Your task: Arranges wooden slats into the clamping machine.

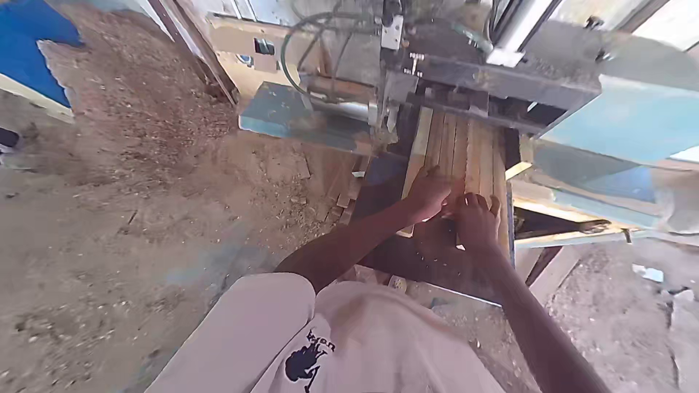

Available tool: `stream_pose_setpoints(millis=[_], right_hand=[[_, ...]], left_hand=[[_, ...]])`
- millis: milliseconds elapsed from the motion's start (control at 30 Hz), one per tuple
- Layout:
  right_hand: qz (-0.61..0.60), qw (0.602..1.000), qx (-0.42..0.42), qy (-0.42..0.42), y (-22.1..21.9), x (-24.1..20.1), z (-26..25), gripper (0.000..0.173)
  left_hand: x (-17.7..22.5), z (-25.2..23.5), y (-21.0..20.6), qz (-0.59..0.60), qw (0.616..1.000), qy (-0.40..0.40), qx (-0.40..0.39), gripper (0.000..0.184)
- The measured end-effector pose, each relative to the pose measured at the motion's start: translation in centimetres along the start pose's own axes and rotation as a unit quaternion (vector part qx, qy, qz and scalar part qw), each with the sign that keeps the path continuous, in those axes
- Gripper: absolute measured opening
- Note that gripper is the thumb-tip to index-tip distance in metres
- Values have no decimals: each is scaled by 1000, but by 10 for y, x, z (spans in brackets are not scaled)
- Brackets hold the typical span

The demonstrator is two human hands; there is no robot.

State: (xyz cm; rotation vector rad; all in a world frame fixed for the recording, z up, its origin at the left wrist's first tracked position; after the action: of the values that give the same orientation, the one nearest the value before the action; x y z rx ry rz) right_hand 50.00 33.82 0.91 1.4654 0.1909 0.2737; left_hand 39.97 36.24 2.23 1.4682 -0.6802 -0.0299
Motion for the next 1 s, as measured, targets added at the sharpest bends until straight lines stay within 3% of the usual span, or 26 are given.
stream_pose_setpoints(millis=[67,133,167,200,267,333,400,467,600,833,900,1000], right_hand=[[-62,998,1,-26,23,0,15,46],[-114,990,52,-60,38,-8,41,52],[-138,986,72,-65,37,-15,57,52],[-164,982,78,-59,33,-24,71,51],[-201,979,9,-19,19,-39,94,55],[-246,966,-67,40,6,-48,118,56],[-308,943,-88,92,7,-40,126,55],[-352,923,-106,113,26,-26,117,56],[-304,943,-40,130,76,34,69,59],[-193,943,-62,263,189,85,-52,61],[-146,949,-12,278,244,80,-78,54],[-70,932,166,315,348,58,-106,29]], left_hand=[[11,9,79,30,988,-48,144,21],[9,24,181,-16,931,-89,354,28],[-2,23,228,-53,910,-69,405,33],[-20,15,268,-89,910,-25,405,37],[-65,-11,318,-109,932,65,340,45],[-109,-30,315,-63,951,117,278,52],[-126,-36,295,37,951,128,278,54],[-127,-36,285,57,942,134,302,57],[-134,-35,271,82,921,137,356,59],[-145,-35,271,94,895,142,412,58],[-147,-27,262,106,886,145,428,62],[-139,20,230,74,870,144,465,65]])
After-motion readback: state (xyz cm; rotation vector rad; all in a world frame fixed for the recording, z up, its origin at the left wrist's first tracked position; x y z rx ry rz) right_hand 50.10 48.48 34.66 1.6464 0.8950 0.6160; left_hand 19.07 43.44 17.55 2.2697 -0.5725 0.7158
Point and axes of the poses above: each hand's wrist, its own z-axis away from the middle knuckle, its own y-axis out of the back of the hand, x = y × z, the point moved 7 cm from there along -z, towards the middle knuckle, and after that the axes turned 5 degrees about z, right-handed, at the moved point
